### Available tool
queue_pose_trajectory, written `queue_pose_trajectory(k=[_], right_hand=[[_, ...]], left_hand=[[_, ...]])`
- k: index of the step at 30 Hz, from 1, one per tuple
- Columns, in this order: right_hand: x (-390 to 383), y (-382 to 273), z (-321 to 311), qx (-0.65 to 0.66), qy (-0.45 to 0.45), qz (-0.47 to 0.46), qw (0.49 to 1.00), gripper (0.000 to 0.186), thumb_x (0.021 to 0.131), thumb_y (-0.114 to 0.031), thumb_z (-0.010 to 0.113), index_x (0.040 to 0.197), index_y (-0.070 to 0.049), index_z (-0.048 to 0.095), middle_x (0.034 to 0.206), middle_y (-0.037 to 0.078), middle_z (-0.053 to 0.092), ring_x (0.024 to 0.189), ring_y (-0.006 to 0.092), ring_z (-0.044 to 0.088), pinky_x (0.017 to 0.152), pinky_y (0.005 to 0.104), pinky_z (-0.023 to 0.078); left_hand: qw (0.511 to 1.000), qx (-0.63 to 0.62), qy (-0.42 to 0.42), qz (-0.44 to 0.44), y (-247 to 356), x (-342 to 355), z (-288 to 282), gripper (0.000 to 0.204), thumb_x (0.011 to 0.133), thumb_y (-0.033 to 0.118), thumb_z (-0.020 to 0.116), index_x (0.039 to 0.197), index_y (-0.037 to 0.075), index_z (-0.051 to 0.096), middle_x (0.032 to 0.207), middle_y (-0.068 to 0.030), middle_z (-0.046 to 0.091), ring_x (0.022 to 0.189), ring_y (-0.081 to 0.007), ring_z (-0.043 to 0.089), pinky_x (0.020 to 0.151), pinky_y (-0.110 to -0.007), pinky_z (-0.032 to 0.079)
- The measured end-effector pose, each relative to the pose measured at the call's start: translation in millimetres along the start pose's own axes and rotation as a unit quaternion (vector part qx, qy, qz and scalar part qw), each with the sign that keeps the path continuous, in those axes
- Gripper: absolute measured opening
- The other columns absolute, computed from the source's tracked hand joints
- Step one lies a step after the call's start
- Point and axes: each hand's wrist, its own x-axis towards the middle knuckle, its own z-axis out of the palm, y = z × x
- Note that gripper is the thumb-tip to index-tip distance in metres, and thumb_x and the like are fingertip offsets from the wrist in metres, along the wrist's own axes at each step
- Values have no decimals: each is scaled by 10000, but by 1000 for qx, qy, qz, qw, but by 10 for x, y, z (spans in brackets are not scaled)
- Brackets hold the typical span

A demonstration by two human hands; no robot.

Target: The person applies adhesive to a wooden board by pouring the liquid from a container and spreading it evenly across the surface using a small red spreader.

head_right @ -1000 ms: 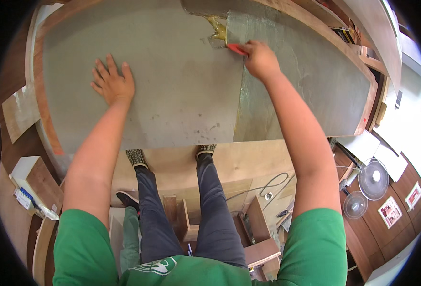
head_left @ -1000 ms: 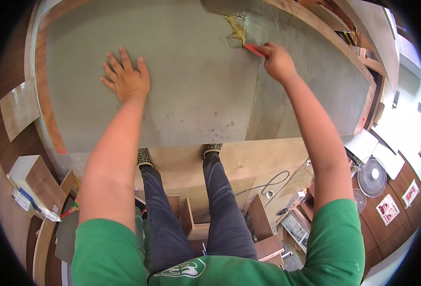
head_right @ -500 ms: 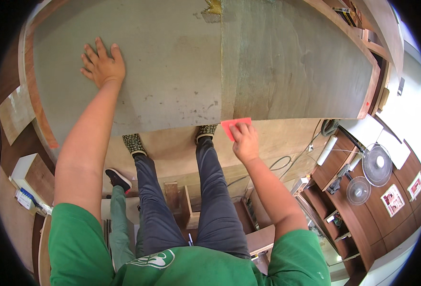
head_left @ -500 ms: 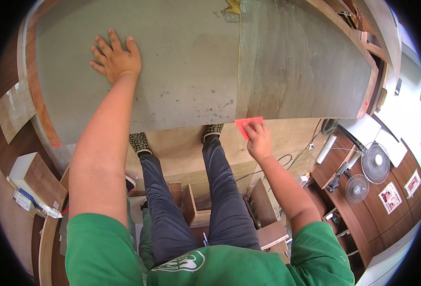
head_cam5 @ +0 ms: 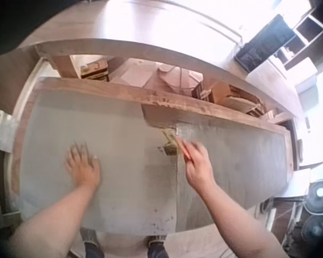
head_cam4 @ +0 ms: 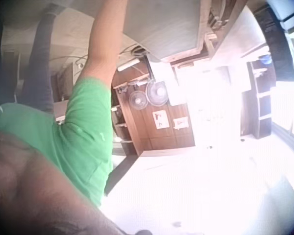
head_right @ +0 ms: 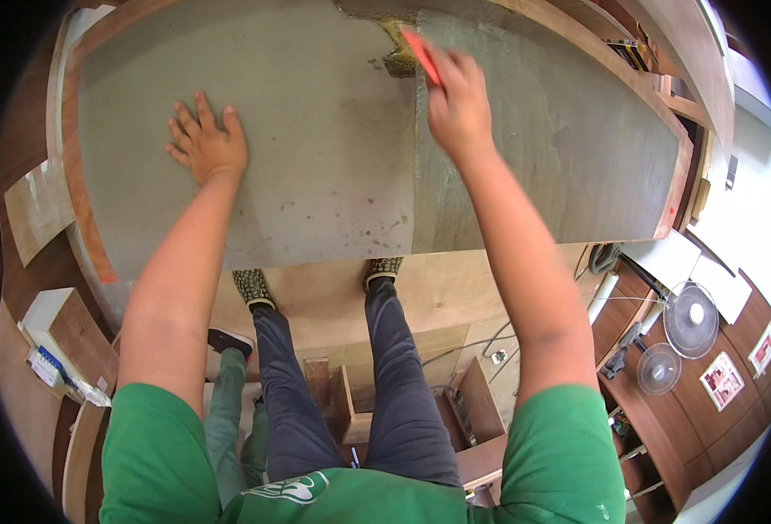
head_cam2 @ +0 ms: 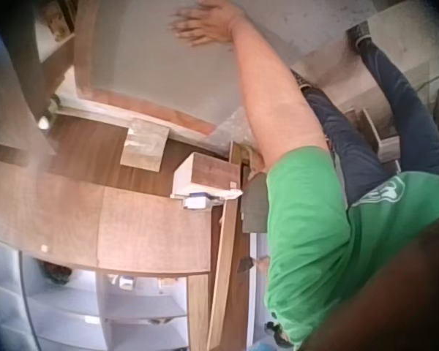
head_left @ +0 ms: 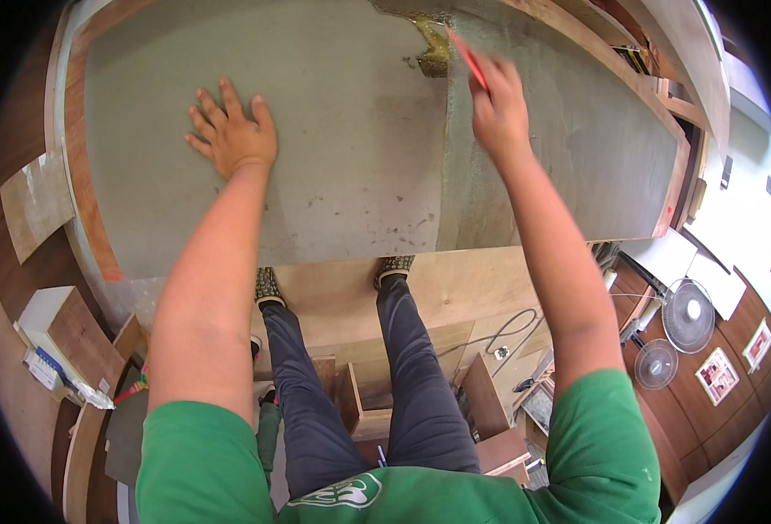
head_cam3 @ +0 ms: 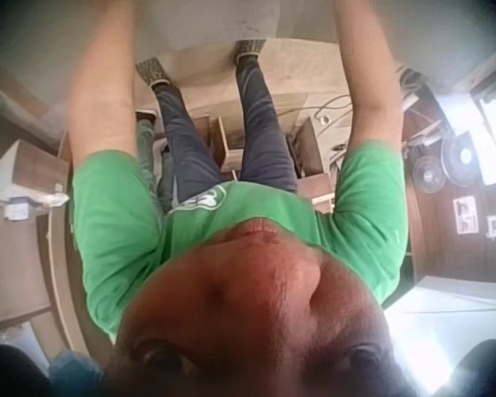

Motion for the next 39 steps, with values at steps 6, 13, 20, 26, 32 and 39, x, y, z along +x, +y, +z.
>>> queue_pose_trajectory(k=[6, 13, 20, 26, 32, 39], right_hand=[[533, 268, 371, -239, -81, -34, 967, 319, 890, -158, 628, 1204, -122, 676, 1179, 70, 654, 1113, 356, 599, 963, 466, 474], [949, 602, 192, -141, -161, 206, 955, 273, 898, -144, 609, 1138, -46, 695, 1017, 205, 697, 998, 374, 667, 884, 480, 513], [1236, 795, 680, -191, -293, 64, 935, 248, 909, -159, 499, 984, 1, 673, 926, 170, 704, 880, 301, 702, 765, 365, 567], [1727, 422, 1104, -419, -256, -254, 833, 218, 927, -132, 536, 986, -20, 714, 947, 164, 709, 890, 314, 706, 780, 388, 556], [1638, -354, 1011, -204, -280, -30, 938, 193, 891, -135, 596, 1006, -75, 738, 999, 144, 726, 957, 319, 696, 822, 403, 541], [251, -47, 182, -165, -180, -64, 968, 390, 868, -8, 556, 1246, -68, 629, 1220, 150, 639, 1130, 373, 601, 954, 455, 501]], left_hand=[[1000, 10, 3, 3, -24, 22, 19, 689, 1006, 573, 340, 1612, 266, 228, 1687, -114, 136, 1551, -344, 97, 1225, -586, 29], [1000, 7, -12, -4, -16, 18, -54, 688, 1000, 569, 351, 1609, 271, 233, 1688, -114, 129, 1547, -351, 103, 1222, -600, 38], [1000, -25, -16, -3, 8, 4, -35, 695, 991, 565, 379, 1606, 272, 243, 1685, -117, 138, 1545, -366, 96, 1216, -614, 35], [998, -51, -22, 0, 235, 14, -85, 692, 994, 563, 374, 1608, 273, 240, 1686, -116, 135, 1548, -363, 84, 1218, -610, 21], [999, -20, -28, -6, -118, -2, -61, 689, 1003, 565, 351, 1613, 268, 227, 1690, -103, 124, 1552, -350, 68, 1225, -590, -4], [999, -31, -19, -2, 43, 3, -68, 682, 995, 570, 363, 1605, 286, 248, 1685, -102, 151, 1546, -354, 103, 1217, -612, 40]])
